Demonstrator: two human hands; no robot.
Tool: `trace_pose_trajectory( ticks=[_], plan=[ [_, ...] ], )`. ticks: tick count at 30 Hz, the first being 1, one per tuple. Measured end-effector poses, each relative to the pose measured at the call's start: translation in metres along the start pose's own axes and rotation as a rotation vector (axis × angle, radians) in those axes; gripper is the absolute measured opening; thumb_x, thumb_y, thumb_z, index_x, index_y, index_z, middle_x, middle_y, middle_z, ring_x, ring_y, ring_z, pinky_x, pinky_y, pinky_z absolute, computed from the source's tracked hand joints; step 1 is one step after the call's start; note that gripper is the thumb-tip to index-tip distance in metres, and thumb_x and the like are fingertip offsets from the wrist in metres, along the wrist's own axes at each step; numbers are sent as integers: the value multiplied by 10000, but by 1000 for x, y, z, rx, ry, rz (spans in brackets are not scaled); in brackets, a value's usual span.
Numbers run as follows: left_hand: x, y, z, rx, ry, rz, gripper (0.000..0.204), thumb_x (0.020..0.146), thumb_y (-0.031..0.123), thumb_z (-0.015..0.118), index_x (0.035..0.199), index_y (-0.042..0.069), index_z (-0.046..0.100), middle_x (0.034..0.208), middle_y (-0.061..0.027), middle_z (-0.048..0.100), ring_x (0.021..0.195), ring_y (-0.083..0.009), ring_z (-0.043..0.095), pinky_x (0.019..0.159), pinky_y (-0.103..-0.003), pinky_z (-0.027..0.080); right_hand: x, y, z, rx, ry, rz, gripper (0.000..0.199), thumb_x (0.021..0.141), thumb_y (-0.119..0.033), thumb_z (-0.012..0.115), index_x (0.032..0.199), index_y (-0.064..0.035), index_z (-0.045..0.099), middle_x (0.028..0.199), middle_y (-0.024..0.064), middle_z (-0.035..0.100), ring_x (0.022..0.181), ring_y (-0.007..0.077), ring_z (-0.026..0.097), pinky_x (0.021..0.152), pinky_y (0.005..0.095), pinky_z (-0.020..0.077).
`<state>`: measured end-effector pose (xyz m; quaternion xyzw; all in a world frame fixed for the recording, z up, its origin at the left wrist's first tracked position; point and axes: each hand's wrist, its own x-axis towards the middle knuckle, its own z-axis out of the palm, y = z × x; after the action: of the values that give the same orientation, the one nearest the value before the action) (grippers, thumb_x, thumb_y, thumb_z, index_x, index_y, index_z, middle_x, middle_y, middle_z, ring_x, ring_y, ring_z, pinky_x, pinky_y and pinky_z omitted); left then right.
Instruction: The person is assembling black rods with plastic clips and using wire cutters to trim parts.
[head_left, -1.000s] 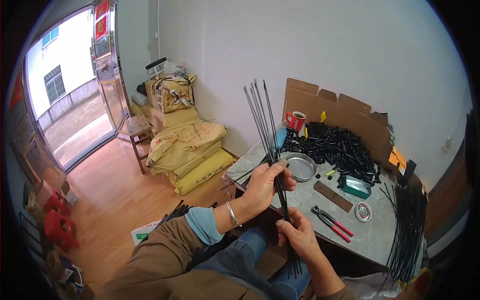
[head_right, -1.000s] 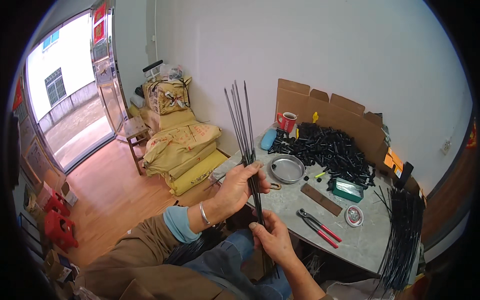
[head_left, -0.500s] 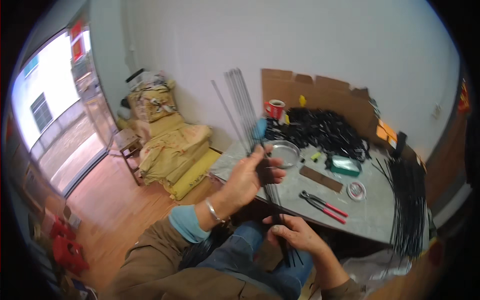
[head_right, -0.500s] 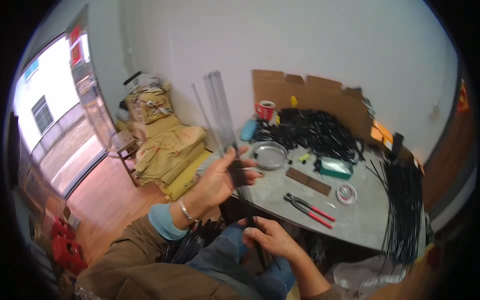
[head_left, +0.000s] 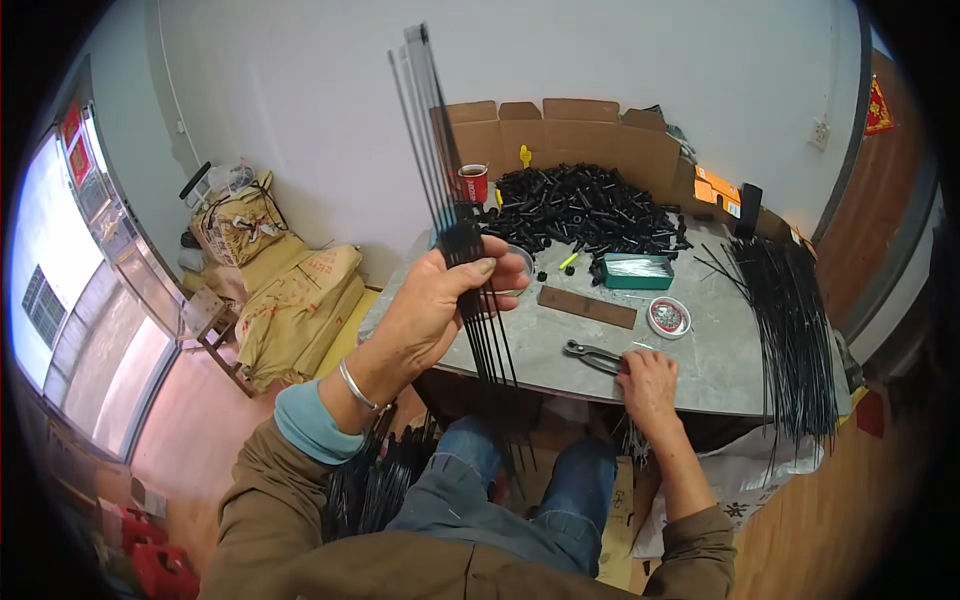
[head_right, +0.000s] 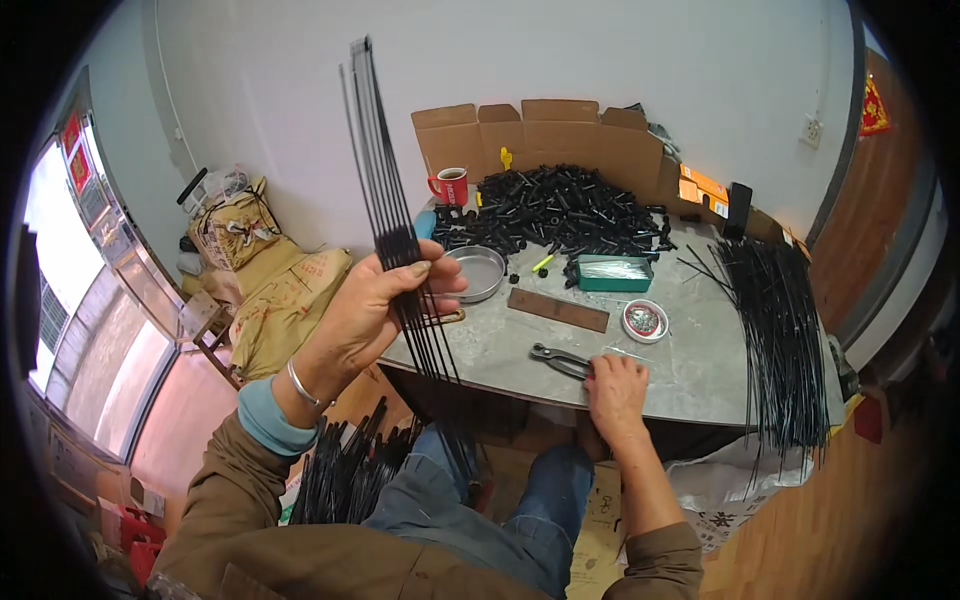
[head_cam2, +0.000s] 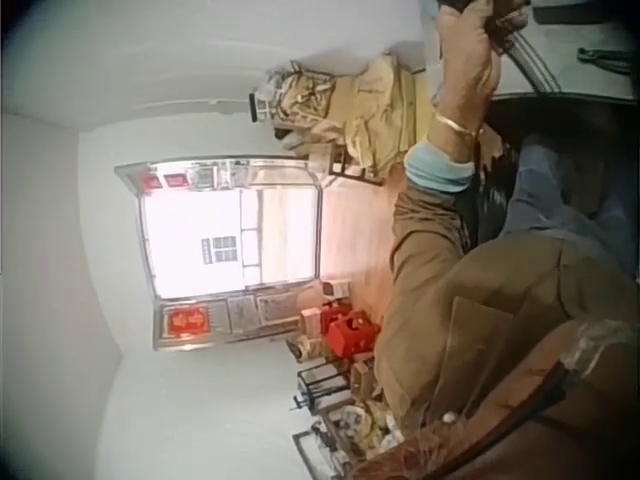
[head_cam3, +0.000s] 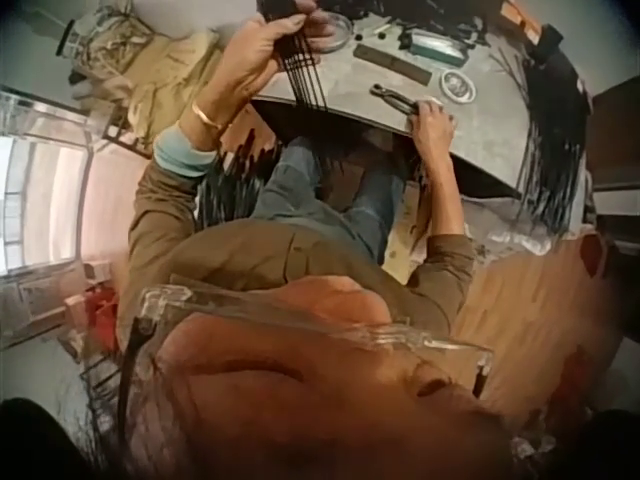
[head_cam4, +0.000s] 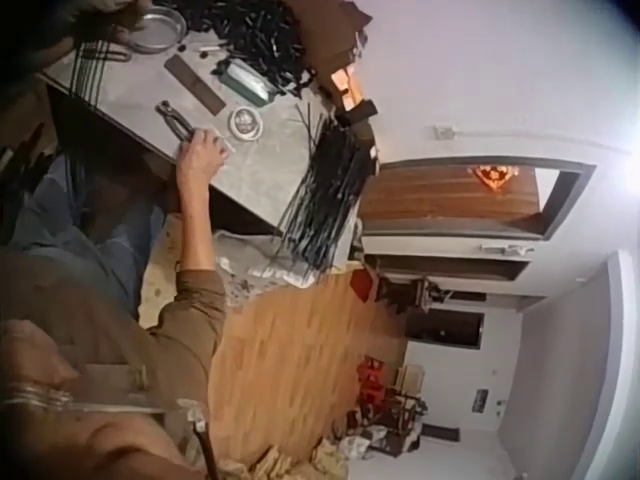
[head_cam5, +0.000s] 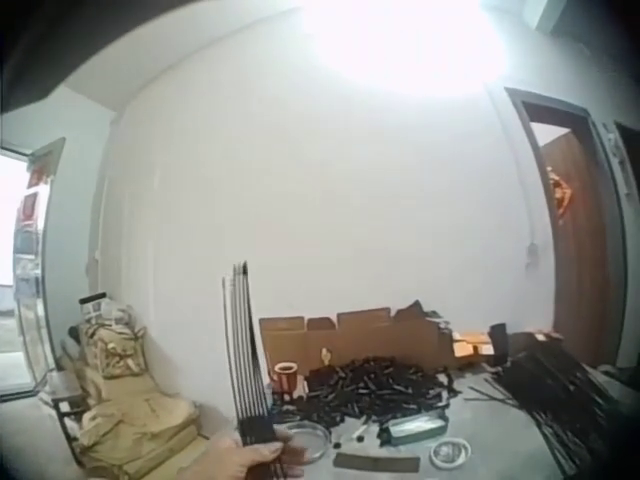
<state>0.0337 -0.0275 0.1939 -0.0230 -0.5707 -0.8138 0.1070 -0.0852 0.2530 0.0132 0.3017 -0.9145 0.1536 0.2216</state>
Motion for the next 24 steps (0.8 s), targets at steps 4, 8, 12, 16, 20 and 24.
trace_pose_trajectory(
  ticks=[4, 8, 12, 16, 20, 24],
  plan=[
    [4, 5, 22, -31, -137, -80, 308, 954, 162, 530, 1186, -39, 502, 993, -146, 646, 911, -261, 660, 801, -388, 554, 20, 2, -41, 296, 61, 16, 644, 661, -163, 760, 1254, -86, 523, 1202, 116, 557, 1140, 330, 493, 975, 430, 356],
    [-8, 4, 23, -56, -365, -249, 306, 954, 160, 529, 1182, -44, 508, 983, -162, 650, 885, -280, 670, 791, -396, 555, 90, -75, -100, 667, 188, -350, 724, 675, -135, 755, 1329, -52, 455, 1365, 151, 451, 1257, 301, 426, 1038, 414, 326],
    [-11, -5, 27, -128, -534, -374, 302, 948, 166, 541, 1158, -51, 522, 971, -174, 654, 893, -304, 670, 799, -398, 553, 116, -94, -101, 807, 60, -526, 578, 691, -138, 746, 1225, -52, 540, 1211, 158, 571, 1137, 313, 518, 976, 423, 387],
    [-10, -8, 10, -170, -564, -289, 286, 944, 148, 544, 1141, -59, 534, 958, -178, 658, 916, -314, 666, 825, -406, 545, 127, -84, -47, 1076, -338, -367, 243, 730, -46, 685, 967, -30, 634, 807, 112, 651, 753, 287, 628, 712, 373, 497],
    [-4, -43, -2, -104, -544, -186, 215, 942, 98, 530, 1088, -50, 583, 975, -144, 669, 961, -249, 650, 901, -374, 503, 169, -50, -13, 445, 182, -547, 264, 651, -54, 699, 902, -95, 626, 826, 56, 636, 850, 270, 596, 820, 404, 426],
    [20, -158, -19, 7, -440, -145, 246, 941, 151, 555, 1102, -31, 589, 1004, -126, 669, 989, -231, 639, 911, -352, 491, 177, -26, 18, -212, 84, -408, 640, 673, -39, 654, 1284, -133, 489, 1263, 91, 537, 1241, 314, 439, 1004, 503, 339]
  ],
)
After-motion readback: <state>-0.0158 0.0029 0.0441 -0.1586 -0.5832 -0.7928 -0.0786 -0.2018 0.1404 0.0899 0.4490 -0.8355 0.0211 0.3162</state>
